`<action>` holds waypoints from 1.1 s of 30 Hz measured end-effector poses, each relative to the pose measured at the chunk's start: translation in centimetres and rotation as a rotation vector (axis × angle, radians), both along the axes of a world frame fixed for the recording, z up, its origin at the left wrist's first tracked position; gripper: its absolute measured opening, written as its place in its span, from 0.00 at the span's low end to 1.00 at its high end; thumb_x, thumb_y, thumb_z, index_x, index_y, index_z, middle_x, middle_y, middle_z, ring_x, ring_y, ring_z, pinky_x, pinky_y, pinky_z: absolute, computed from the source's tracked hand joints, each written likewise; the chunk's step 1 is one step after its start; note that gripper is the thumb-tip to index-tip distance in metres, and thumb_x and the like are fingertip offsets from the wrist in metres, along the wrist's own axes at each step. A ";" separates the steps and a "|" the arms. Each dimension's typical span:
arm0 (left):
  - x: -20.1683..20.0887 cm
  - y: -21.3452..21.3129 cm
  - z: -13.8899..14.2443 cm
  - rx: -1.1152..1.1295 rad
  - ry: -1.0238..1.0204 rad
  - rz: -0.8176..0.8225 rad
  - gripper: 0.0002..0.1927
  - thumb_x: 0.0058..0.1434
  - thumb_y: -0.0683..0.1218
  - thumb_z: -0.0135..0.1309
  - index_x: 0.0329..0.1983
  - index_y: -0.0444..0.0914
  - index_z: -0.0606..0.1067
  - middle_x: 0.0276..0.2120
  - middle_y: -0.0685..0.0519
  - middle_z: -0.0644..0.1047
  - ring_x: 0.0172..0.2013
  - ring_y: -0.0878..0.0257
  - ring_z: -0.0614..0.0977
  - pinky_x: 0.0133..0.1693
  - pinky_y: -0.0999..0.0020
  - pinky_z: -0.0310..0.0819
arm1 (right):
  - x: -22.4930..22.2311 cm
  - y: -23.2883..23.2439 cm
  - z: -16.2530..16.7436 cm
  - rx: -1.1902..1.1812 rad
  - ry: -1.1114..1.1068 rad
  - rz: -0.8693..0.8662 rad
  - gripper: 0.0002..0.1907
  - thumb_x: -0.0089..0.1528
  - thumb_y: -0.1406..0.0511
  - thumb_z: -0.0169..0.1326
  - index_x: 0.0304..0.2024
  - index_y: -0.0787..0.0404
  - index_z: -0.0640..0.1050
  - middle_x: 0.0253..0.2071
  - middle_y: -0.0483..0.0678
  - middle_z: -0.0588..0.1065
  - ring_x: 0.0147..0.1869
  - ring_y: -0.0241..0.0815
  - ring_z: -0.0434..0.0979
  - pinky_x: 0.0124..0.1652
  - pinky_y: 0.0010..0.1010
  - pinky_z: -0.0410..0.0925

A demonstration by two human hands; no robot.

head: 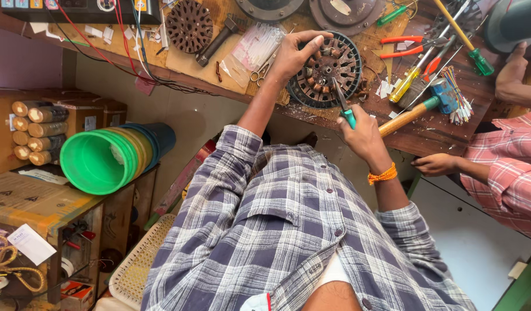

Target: The person uses pliers to pull and remove copper wire coils from the slots of a motor stator core. They rotate the stator to access different slots and repeatedly extract wire segments, leaving the stator progressively stripped of coils.

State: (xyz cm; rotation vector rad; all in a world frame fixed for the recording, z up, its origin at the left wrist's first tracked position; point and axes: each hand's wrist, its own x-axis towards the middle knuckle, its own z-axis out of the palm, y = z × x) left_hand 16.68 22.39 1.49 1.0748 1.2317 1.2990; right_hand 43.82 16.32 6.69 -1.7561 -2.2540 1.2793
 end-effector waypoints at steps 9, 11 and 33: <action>0.1 0.5 -0.7 -0.016 -0.039 0.015 0.13 0.71 0.50 0.55 0.52 0.40 0.84 0.32 0.59 0.81 0.32 0.73 0.80 0.33 0.74 0.77 | -2.7 -2.0 -7.8 0.778 0.390 0.006 0.10 0.68 0.74 0.49 0.52 0.66 0.69 0.39 0.55 0.68 0.40 0.47 0.70 0.40 0.40 0.68; 0.2 0.6 -0.6 -0.001 -0.075 -0.004 0.12 0.70 0.49 0.56 0.51 0.40 0.82 0.37 0.59 0.82 0.32 0.73 0.81 0.33 0.74 0.77 | -2.5 -2.4 -7.7 0.604 0.451 -0.095 0.09 0.68 0.73 0.50 0.51 0.67 0.70 0.36 0.52 0.70 0.36 0.44 0.71 0.36 0.39 0.67; 1.6 -2.2 0.1 -0.107 -0.265 0.235 0.14 0.68 0.49 0.53 0.56 0.43 0.74 0.38 0.56 0.80 0.33 0.69 0.82 0.33 0.73 0.78 | 5.2 1.3 -4.6 0.233 0.175 -0.380 0.22 0.70 0.59 0.49 0.63 0.63 0.71 0.48 0.60 0.78 0.50 0.52 0.81 0.49 0.41 0.71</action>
